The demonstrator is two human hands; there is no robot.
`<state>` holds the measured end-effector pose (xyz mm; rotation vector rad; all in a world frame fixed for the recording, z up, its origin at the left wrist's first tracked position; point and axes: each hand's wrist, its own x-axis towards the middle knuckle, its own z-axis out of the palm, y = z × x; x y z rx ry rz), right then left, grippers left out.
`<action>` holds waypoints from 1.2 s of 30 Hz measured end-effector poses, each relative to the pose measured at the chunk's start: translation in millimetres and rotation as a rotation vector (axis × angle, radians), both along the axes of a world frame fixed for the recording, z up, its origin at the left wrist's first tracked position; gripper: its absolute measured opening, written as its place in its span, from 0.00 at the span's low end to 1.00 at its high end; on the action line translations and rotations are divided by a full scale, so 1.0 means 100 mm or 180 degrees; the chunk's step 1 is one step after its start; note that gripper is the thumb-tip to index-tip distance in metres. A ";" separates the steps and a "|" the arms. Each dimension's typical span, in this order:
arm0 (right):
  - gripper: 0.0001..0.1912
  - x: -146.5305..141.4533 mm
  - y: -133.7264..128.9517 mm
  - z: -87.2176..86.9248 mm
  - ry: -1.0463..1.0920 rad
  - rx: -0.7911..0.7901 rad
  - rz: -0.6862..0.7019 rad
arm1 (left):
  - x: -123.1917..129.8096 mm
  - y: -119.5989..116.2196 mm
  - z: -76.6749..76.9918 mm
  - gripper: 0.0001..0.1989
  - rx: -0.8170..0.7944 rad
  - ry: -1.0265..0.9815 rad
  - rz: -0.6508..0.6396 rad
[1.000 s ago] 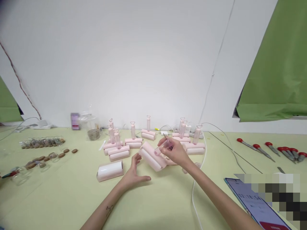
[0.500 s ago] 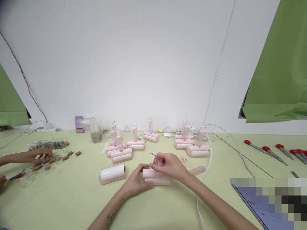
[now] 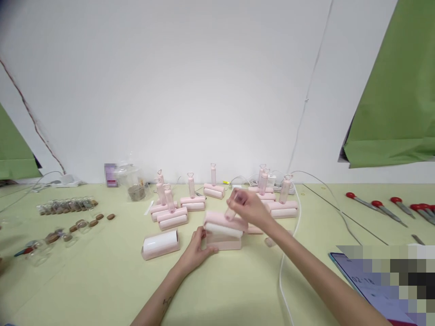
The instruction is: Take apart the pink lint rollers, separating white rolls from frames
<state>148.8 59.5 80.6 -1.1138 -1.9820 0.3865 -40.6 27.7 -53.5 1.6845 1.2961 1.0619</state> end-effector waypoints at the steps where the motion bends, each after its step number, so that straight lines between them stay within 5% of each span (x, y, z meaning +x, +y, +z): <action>1: 0.12 0.05 -0.02 0.10 0.0151 0.0043 -0.0105 | 0.00 0.03 -0.02 0.24 -0.0002 0.0001 0.0068; 5: 0.13 0.24 -0.20 0.36 0.0623 -0.0118 -0.0199 | 0.00 0.06 -0.01 0.31 0.0098 0.0014 0.0460; 9: 0.12 0.43 -0.35 0.16 0.0725 -0.0545 0.0345 | 0.06 -0.12 0.21 0.25 0.0544 -0.0467 0.1109; 11: 0.12 0.49 -0.38 -0.04 0.0682 -0.0614 0.0871 | 0.12 -0.24 0.37 0.22 -0.0027 -0.1293 0.0597; 14: 0.12 0.46 -0.44 -0.35 0.0600 -0.0779 0.1579 | 0.24 -0.39 0.52 0.30 -0.1644 -0.2560 -0.0876; 16: 0.14 0.35 -0.52 -0.54 0.0792 -0.1031 0.1498 | 0.31 -0.45 0.53 0.26 -0.1928 -0.2905 -0.0898; 20: 0.14 0.08 -0.67 -0.88 0.1798 -0.1758 0.0628 | 0.39 -0.51 0.43 0.17 -0.1464 -0.2761 -0.0385; 24: 0.15 0.10 -0.65 -1.02 0.2567 -0.2222 0.0741 | 0.36 -0.51 0.34 0.17 -0.1831 -0.2641 -0.0750; 27: 0.16 0.28 -0.52 -0.94 0.2669 -0.2618 0.0913 | 0.28 -0.51 0.29 0.22 -0.2334 -0.2391 -0.1356; 29: 0.15 0.41 -0.44 -0.83 0.2505 -0.2393 0.0773 | 0.24 -0.51 0.27 0.24 -0.2363 -0.2373 -0.1493; 31: 0.09 0.48 -0.38 -0.74 0.2042 -0.1768 0.0412 | 0.23 -0.50 0.27 0.23 -0.2101 -0.2517 -0.1139; 36: 0.07 0.49 -0.33 -0.85 -0.0514 -0.0807 -0.0363 | 0.24 -0.44 0.27 0.20 -0.1578 -0.2306 -0.0333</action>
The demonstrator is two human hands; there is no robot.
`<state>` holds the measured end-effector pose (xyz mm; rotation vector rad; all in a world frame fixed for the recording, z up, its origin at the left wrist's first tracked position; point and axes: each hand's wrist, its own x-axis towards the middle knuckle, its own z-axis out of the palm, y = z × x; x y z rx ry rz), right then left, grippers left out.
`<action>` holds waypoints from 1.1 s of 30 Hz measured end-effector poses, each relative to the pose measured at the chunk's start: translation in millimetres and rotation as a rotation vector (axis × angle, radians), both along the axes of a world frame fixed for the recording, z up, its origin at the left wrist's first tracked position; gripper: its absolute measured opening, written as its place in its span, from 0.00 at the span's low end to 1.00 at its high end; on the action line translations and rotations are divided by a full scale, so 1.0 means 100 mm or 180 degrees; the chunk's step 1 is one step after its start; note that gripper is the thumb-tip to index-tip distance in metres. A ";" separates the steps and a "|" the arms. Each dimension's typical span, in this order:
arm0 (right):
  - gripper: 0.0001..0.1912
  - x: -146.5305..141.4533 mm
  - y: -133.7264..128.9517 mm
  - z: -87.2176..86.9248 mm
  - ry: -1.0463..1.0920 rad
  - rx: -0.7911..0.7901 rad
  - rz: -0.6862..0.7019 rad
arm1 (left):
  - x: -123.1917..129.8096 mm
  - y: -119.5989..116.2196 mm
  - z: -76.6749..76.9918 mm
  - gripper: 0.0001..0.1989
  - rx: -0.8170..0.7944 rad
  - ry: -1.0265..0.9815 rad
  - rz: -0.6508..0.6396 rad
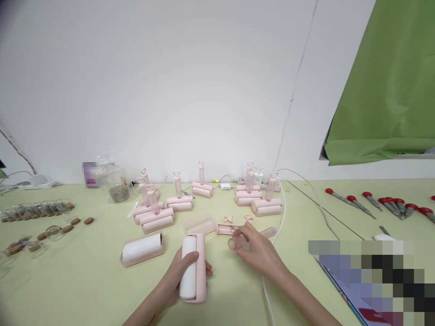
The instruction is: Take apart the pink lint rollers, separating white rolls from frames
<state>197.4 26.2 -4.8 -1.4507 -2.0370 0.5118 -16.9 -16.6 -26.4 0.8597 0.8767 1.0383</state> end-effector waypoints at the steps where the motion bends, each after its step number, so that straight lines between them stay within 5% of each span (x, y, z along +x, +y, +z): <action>1: 0.10 -0.01 0.00 -0.07 -0.0460 0.0033 -0.0051 | 0.00 0.02 0.00 0.20 0.0159 0.0220 0.0103; 4: 0.19 -0.03 0.01 -0.20 -0.1073 -0.0028 -0.0138 | -0.01 0.05 0.02 0.19 0.0765 0.1111 0.0522; 9: 0.10 -0.12 -0.13 0.00 0.0011 -0.0109 0.0250 | -0.01 0.03 0.09 0.10 0.1466 0.2112 0.0967; 14: 0.21 -0.34 -0.41 0.18 0.0854 -0.1478 0.1007 | -0.05 0.04 0.12 0.11 0.1944 0.2563 0.1281; 28: 0.24 -0.43 -0.47 0.01 0.1286 -0.1926 0.1035 | -0.06 -0.02 0.07 0.13 0.2570 0.3362 0.0951; 33: 0.23 -0.48 -0.50 -0.09 0.1945 -0.2110 0.1001 | -0.04 -0.04 0.10 0.11 0.2637 0.3063 0.0688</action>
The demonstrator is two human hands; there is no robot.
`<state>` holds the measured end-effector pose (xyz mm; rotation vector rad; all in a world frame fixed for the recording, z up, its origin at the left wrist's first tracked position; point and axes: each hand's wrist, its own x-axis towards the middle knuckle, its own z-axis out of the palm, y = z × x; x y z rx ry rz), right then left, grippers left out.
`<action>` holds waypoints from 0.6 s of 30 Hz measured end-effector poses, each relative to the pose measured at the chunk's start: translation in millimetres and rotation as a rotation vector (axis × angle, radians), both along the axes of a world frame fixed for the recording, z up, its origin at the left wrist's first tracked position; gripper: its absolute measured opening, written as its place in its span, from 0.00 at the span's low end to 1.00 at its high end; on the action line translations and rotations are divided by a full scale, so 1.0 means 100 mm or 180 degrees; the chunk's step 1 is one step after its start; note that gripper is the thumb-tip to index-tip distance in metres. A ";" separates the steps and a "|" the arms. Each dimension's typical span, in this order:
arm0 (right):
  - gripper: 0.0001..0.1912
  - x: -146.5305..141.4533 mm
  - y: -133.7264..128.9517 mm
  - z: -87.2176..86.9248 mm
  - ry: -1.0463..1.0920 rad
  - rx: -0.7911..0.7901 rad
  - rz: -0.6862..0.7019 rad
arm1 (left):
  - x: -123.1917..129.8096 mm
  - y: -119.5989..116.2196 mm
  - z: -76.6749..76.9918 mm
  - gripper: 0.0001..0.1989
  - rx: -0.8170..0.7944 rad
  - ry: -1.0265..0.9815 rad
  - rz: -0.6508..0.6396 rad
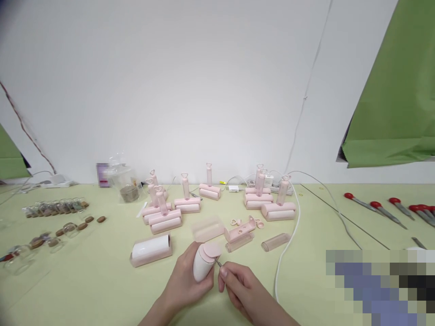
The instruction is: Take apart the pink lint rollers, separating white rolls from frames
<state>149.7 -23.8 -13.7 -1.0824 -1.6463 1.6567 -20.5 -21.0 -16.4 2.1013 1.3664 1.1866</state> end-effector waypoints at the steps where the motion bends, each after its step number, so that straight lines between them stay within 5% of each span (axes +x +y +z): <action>1: 0.23 -0.02 -0.01 -0.02 0.0176 -0.0035 -0.0083 | 0.03 0.00 0.02 0.11 -0.0037 -0.0071 -0.0004; 8: 0.22 -0.05 0.07 -0.05 0.0629 -0.0145 -0.0653 | 0.37 0.07 0.15 0.11 -0.0726 -0.1016 0.0204; 14: 0.21 0.48 0.34 0.12 -0.1138 0.0172 -0.0443 | 0.39 0.27 0.06 0.13 -0.1205 -0.1156 0.0230; 18: 0.17 0.75 0.47 0.24 -0.1323 0.1139 -0.0603 | 0.31 0.23 -0.03 0.17 -0.1793 -0.1671 -0.0375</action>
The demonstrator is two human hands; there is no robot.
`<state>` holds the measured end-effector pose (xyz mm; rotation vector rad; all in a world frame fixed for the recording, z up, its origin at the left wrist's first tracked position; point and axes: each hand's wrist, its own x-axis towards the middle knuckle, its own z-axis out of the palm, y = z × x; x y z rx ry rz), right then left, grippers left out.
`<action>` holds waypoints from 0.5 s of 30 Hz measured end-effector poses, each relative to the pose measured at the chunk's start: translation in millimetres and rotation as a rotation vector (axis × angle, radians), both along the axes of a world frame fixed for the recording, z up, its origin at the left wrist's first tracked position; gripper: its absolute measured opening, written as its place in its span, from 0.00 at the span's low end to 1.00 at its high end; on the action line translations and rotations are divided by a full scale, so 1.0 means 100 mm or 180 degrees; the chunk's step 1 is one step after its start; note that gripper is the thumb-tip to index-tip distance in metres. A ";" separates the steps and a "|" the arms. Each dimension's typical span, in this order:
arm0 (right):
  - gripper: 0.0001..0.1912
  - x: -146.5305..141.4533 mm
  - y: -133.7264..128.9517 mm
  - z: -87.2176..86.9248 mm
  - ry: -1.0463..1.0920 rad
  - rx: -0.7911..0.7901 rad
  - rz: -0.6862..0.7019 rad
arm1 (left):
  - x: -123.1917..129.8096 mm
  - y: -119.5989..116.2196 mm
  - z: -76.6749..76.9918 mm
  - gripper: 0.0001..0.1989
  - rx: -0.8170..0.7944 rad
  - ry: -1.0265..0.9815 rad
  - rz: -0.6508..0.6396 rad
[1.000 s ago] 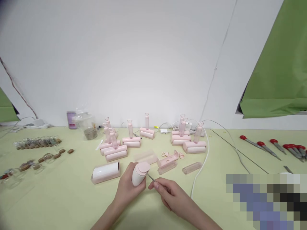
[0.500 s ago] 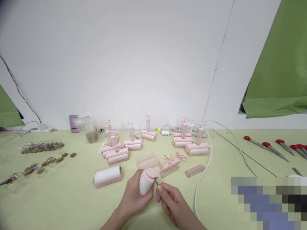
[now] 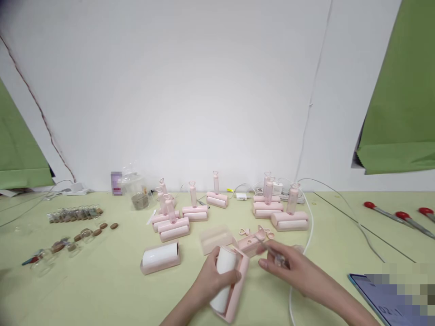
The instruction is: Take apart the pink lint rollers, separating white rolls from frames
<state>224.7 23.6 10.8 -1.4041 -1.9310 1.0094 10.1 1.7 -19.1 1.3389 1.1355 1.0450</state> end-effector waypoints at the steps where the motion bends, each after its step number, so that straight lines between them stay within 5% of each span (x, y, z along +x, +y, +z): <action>1: 0.19 -0.01 0.00 0.02 0.0057 0.0206 -0.0063 | -0.01 -0.03 0.00 0.19 -0.0091 -0.0147 -0.0223; 5: 0.18 -0.23 -0.08 0.03 0.0074 0.0266 0.0410 | 0.00 -0.11 0.06 0.18 -0.0072 -0.0291 -0.0768; 15: 0.14 -0.37 -0.08 -0.15 0.0341 0.0361 0.0771 | 0.01 -0.10 0.00 0.17 -0.0163 -0.0284 -0.0675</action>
